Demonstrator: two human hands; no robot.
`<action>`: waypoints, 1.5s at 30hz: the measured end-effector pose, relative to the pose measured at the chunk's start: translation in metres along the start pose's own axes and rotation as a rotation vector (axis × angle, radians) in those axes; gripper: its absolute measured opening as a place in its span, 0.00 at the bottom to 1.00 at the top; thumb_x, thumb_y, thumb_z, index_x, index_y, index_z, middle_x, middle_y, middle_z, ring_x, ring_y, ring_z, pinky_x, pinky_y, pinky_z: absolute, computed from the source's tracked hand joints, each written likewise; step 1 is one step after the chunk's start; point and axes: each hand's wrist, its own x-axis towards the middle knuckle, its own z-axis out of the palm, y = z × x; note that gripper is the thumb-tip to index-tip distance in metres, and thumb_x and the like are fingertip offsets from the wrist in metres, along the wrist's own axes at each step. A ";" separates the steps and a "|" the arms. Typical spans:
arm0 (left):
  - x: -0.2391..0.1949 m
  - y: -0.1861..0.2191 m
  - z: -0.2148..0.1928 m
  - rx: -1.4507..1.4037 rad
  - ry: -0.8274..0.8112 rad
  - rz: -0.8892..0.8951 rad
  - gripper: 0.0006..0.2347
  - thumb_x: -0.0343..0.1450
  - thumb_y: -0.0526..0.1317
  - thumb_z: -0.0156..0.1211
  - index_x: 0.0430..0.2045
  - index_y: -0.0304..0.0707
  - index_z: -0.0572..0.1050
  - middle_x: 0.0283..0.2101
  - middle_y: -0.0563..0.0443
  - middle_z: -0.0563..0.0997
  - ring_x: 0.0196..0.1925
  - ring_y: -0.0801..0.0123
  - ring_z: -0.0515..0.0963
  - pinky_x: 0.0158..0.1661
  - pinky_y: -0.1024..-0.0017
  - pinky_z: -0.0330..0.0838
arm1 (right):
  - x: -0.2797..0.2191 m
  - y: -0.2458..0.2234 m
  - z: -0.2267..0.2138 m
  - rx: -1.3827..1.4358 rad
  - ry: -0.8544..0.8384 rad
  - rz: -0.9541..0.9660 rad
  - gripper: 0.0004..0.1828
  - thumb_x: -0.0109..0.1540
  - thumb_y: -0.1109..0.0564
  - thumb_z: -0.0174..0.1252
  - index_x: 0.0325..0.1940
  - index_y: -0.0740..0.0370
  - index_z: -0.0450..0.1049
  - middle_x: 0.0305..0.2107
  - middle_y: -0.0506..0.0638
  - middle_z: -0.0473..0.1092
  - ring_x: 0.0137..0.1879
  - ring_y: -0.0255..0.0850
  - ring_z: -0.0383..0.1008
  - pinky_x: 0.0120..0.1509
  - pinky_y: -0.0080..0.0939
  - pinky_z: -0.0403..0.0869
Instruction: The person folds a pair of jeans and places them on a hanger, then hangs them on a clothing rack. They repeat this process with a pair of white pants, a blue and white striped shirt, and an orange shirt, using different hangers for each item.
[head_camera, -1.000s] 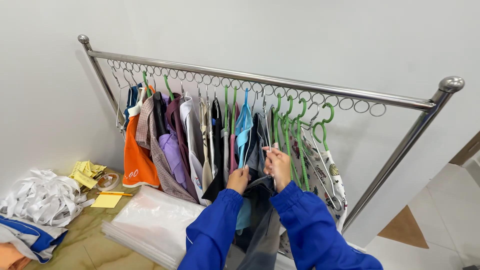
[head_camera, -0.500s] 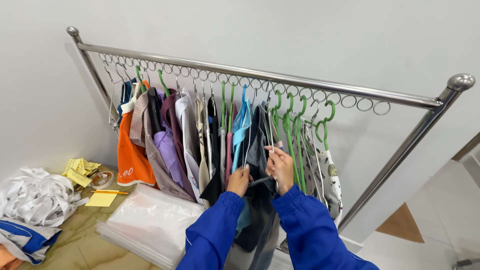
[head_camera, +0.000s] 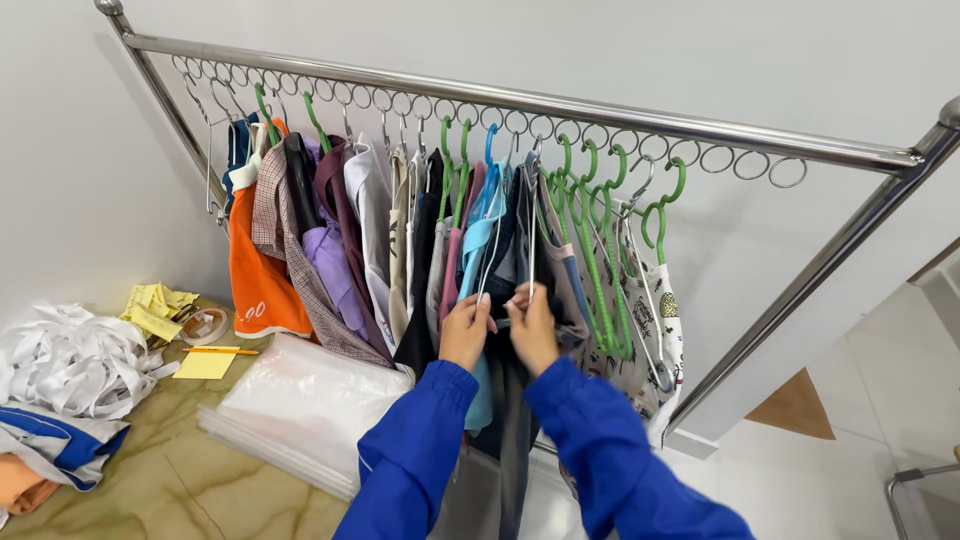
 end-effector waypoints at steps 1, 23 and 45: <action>-0.005 0.006 -0.002 0.001 -0.002 0.000 0.25 0.78 0.55 0.46 0.15 0.42 0.79 0.61 0.43 0.76 0.64 0.43 0.72 0.62 0.54 0.67 | -0.005 -0.001 0.006 0.001 0.002 0.002 0.16 0.63 0.65 0.58 0.53 0.61 0.64 0.37 0.58 0.75 0.45 0.55 0.81 0.51 0.58 0.77; -0.037 0.023 -0.018 -0.036 -0.250 -0.031 0.19 0.81 0.51 0.37 0.65 0.49 0.66 0.73 0.29 0.54 0.77 0.42 0.49 0.72 0.48 0.49 | 0.002 0.071 -0.037 -0.090 0.046 -0.183 0.09 0.73 0.54 0.42 0.51 0.55 0.67 0.22 0.51 0.69 0.32 0.47 0.74 0.42 0.47 0.74; -0.095 -0.037 0.003 -0.094 -0.166 -0.141 0.22 0.78 0.49 0.49 0.67 0.46 0.65 0.68 0.30 0.65 0.66 0.45 0.70 0.63 0.53 0.70 | -0.063 0.037 -0.113 -0.490 0.005 0.107 0.20 0.61 0.62 0.59 0.57 0.69 0.71 0.41 0.71 0.77 0.50 0.58 0.79 0.49 0.54 0.82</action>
